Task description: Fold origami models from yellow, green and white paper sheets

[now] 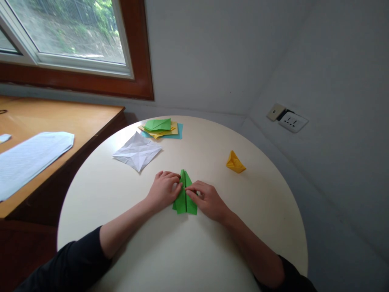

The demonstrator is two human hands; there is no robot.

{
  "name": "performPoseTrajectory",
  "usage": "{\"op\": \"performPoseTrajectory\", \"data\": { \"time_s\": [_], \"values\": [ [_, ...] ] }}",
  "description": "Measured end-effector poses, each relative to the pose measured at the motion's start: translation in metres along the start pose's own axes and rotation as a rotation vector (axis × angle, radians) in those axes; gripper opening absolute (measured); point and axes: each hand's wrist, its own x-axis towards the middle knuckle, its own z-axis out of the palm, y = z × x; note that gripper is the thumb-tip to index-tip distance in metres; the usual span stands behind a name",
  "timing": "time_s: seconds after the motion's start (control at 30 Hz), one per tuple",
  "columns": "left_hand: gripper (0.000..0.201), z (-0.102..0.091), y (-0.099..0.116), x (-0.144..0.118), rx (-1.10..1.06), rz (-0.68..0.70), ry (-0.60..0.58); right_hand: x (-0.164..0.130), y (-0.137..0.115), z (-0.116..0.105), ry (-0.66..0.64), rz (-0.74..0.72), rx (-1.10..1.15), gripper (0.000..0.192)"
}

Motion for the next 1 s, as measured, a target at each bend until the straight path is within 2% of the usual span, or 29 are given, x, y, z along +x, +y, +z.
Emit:
{"op": "performPoseTrajectory", "data": {
  "time_s": [0.07,0.13,0.27,0.37,0.5,0.63,0.8,1.0],
  "values": [
    [0.024,0.001,-0.002,0.000,-0.010,0.009,0.003,0.001,0.004,-0.002,0.110,0.014,0.007,0.021],
    [0.024,0.002,-0.004,0.001,-0.026,0.023,0.000,0.003,0.012,-0.003,0.167,-0.006,-0.060,0.019],
    [0.025,0.004,-0.007,0.001,-0.071,0.056,-0.013,0.004,0.030,-0.001,0.130,-0.049,-0.210,0.016],
    [0.025,0.004,-0.007,0.001,-0.102,0.083,-0.047,0.005,0.037,0.000,0.134,-0.025,-0.243,0.019],
    [0.023,0.003,-0.004,-0.001,-0.142,0.150,-0.113,0.005,0.036,-0.003,0.161,-0.030,-0.246,0.030],
    [0.022,0.004,-0.003,-0.003,-0.175,0.219,-0.139,0.005,0.032,-0.005,0.137,-0.083,-0.238,0.021],
    [0.020,0.009,-0.006,-0.004,-0.203,0.194,-0.140,0.006,0.033,-0.003,0.082,-0.077,-0.207,0.011],
    [0.017,0.012,-0.008,-0.005,-0.217,0.168,-0.134,0.010,0.037,-0.003,0.040,-0.021,-0.140,0.010]
  ]
}}
